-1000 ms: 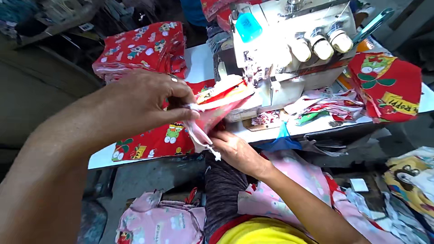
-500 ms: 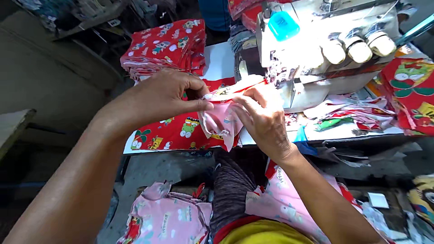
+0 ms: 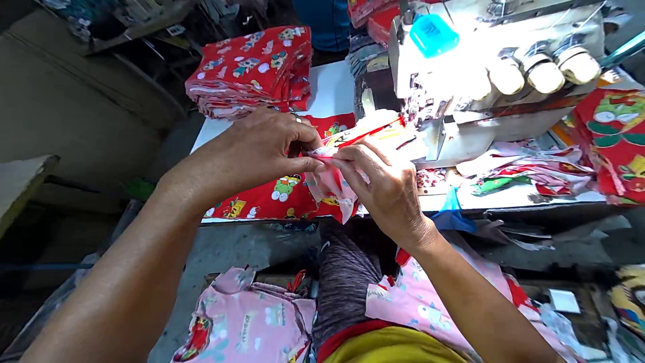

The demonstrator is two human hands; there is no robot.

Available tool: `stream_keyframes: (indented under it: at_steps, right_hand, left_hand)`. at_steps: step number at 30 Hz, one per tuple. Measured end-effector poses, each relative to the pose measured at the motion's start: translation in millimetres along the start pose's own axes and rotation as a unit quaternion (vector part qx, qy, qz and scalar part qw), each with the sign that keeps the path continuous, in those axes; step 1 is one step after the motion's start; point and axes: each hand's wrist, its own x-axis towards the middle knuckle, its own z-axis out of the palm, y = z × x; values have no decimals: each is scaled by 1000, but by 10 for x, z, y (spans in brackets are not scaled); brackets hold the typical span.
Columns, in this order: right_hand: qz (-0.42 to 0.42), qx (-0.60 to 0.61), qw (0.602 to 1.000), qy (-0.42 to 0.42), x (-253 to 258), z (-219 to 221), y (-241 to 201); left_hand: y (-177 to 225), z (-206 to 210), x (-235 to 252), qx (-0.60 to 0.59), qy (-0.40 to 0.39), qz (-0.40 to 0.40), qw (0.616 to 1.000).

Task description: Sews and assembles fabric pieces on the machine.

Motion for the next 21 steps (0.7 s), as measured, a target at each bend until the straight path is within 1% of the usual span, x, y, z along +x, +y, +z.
stream_keyframes:
  at_steps: [4, 7, 10, 13, 16, 21]
  right_hand:
    - [-7, -33, 999, -1, -109, -92, 159]
    - [12, -76, 997, 4, -246, -222, 420]
    - [30, -98, 995, 15, -304, -335, 600]
    - [42, -92, 994, 49, -262, -340, 662]
    - [36, -90, 995, 37, -267, -352, 642]
    - [29, -100, 994, 39, -267, -298, 683]
  left_hand:
    - [-7, 23, -6, -8, 19, 28, 999]
    - [41, -31, -40, -63, 12, 16, 998]
    - [115, -20, -5, -63, 37, 15, 997]
    - [162, 23, 48, -38, 60, 22, 997]
    - [182, 10, 56, -60, 60, 14, 996]
    - [190, -4, 44, -90, 66, -3, 994]
